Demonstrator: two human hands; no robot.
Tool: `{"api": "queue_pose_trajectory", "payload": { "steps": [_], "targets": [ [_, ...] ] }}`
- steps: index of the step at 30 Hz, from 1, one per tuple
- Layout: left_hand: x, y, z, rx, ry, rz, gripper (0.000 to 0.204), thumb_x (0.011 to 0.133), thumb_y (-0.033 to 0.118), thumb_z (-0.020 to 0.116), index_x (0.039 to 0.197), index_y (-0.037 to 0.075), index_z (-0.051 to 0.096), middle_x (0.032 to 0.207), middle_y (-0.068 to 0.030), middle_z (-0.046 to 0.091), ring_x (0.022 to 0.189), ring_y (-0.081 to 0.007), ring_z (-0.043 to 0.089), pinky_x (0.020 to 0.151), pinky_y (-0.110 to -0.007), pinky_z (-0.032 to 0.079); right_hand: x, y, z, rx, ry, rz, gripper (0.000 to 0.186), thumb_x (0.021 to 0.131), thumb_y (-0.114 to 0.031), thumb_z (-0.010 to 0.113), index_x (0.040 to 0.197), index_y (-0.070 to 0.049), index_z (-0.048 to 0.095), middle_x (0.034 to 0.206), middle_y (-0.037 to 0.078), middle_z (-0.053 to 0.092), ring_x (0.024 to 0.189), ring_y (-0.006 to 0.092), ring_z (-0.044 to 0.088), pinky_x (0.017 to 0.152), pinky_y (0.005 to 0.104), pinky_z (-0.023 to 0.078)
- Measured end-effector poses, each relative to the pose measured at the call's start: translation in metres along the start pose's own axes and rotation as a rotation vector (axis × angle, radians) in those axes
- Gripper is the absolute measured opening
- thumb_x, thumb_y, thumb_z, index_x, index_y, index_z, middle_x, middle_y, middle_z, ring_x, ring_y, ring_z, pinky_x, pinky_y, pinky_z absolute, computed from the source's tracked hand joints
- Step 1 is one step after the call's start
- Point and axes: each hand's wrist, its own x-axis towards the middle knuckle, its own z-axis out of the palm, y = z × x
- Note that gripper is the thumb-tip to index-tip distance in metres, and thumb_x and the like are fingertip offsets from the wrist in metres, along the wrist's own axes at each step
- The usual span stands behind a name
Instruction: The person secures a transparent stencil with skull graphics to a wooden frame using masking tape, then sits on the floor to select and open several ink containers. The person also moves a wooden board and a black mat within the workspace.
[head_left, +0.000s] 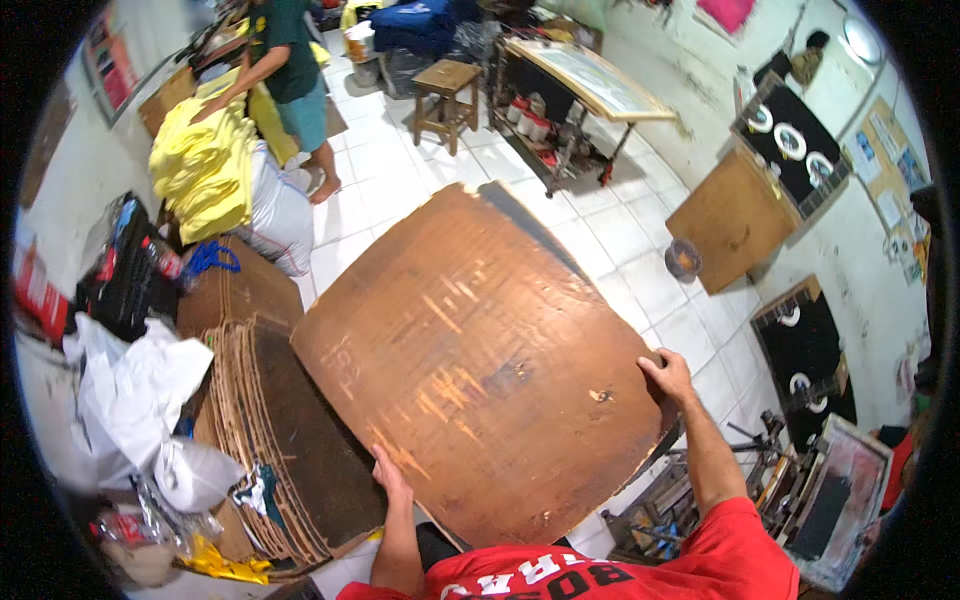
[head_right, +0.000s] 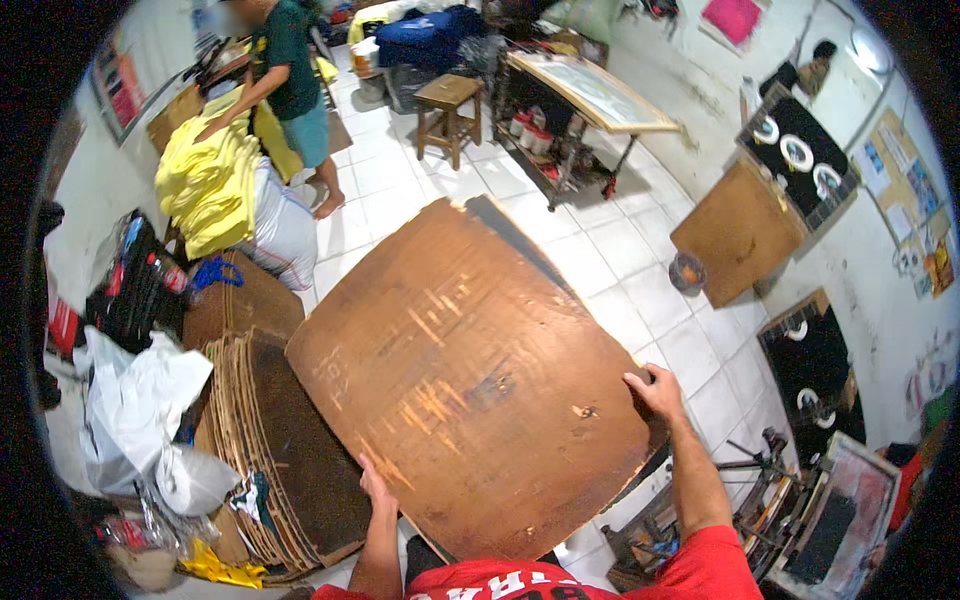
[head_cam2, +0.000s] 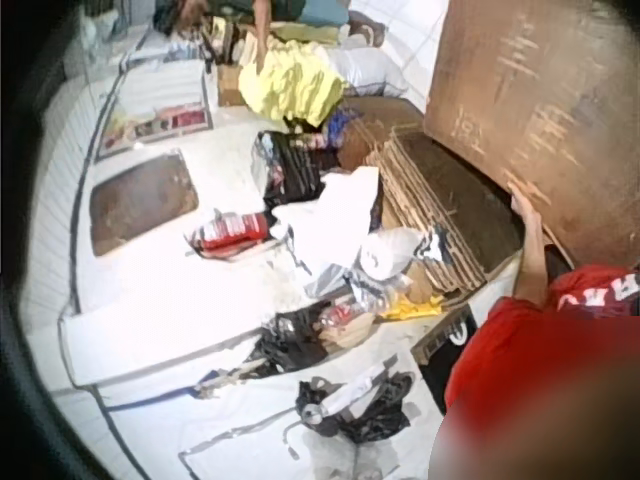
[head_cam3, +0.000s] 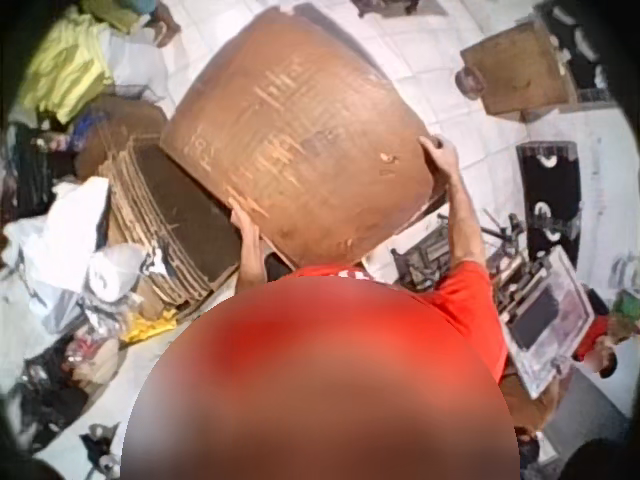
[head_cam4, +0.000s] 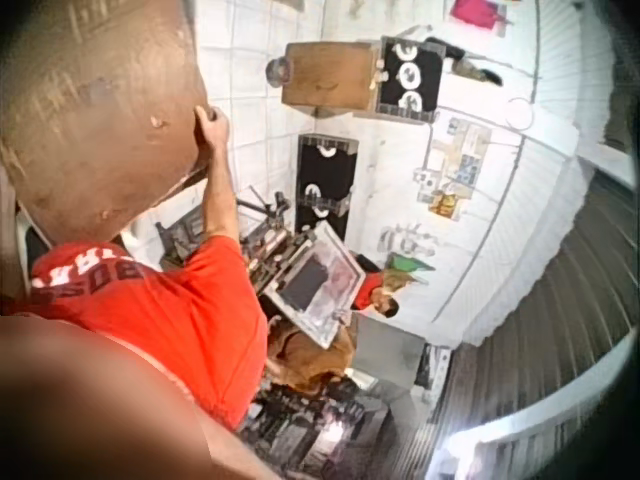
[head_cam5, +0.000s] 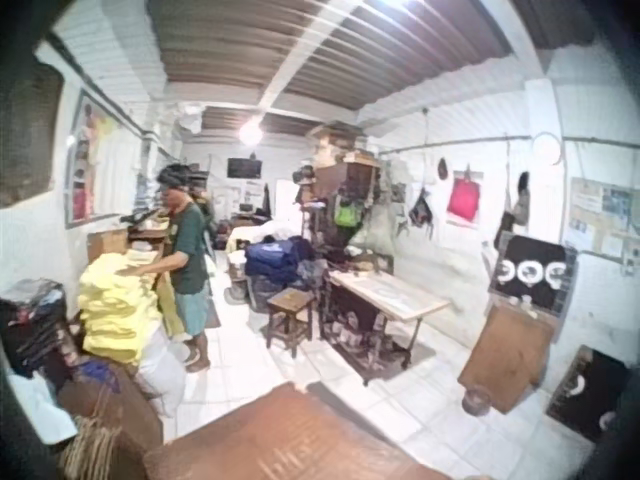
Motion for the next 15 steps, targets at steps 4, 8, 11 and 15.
{"api": "queue_pose_trajectory", "payload": {
  "steps": [4,8,11,15],
  "targets": [
    [0.031,-0.013,-0.019,0.135,0.036,0.108,0.076,0.100,0.061,0.054,0.137,-0.005,0.055,0.129,-0.0145,0.062,0.114,-0.0277,0.061,0.098,-0.042,0.050,0.034,0.025,0.072,0.098,-0.212,0.202,0.063,0.077,-0.065,0.075,0.107,-0.009,0.077,0.099,0.016,0.076,0.092,0.0298,0.073,0.083,0.0408,0.056],
    [0.064,0.003,0.002,0.233,0.096,0.156,0.073,0.101,0.058,0.054,0.134,-0.007,0.057,0.127,-0.0143,0.064,0.111,-0.0263,0.062,0.095,-0.041,0.051,0.045,0.051,0.150,0.154,-0.279,0.305,0.064,0.077,-0.064,0.075,0.109,-0.009,0.077,0.100,0.017,0.076,0.093,0.0304,0.073,0.085,0.0411,0.056],
    [0.093,0.023,0.032,0.269,0.032,0.150,0.071,0.103,0.056,0.053,0.135,-0.007,0.056,0.128,-0.0142,0.063,0.113,-0.0263,0.062,0.096,-0.041,0.051,0.045,0.074,0.195,0.189,-0.297,0.419,0.065,0.076,-0.064,0.077,0.112,-0.010,0.077,0.101,0.018,0.076,0.095,0.0315,0.073,0.087,0.0427,0.056],
    [0.146,0.025,0.092,0.328,-0.011,0.116,0.068,0.104,0.054,0.052,0.136,-0.006,0.055,0.129,-0.0142,0.063,0.114,-0.0260,0.061,0.099,-0.041,0.049,0.067,0.100,0.232,0.258,-0.240,0.469,0.063,0.077,-0.061,0.078,0.113,-0.009,0.077,0.100,0.018,0.076,0.095,0.0307,0.073,0.087,0.0422,0.055]
  ]
}}
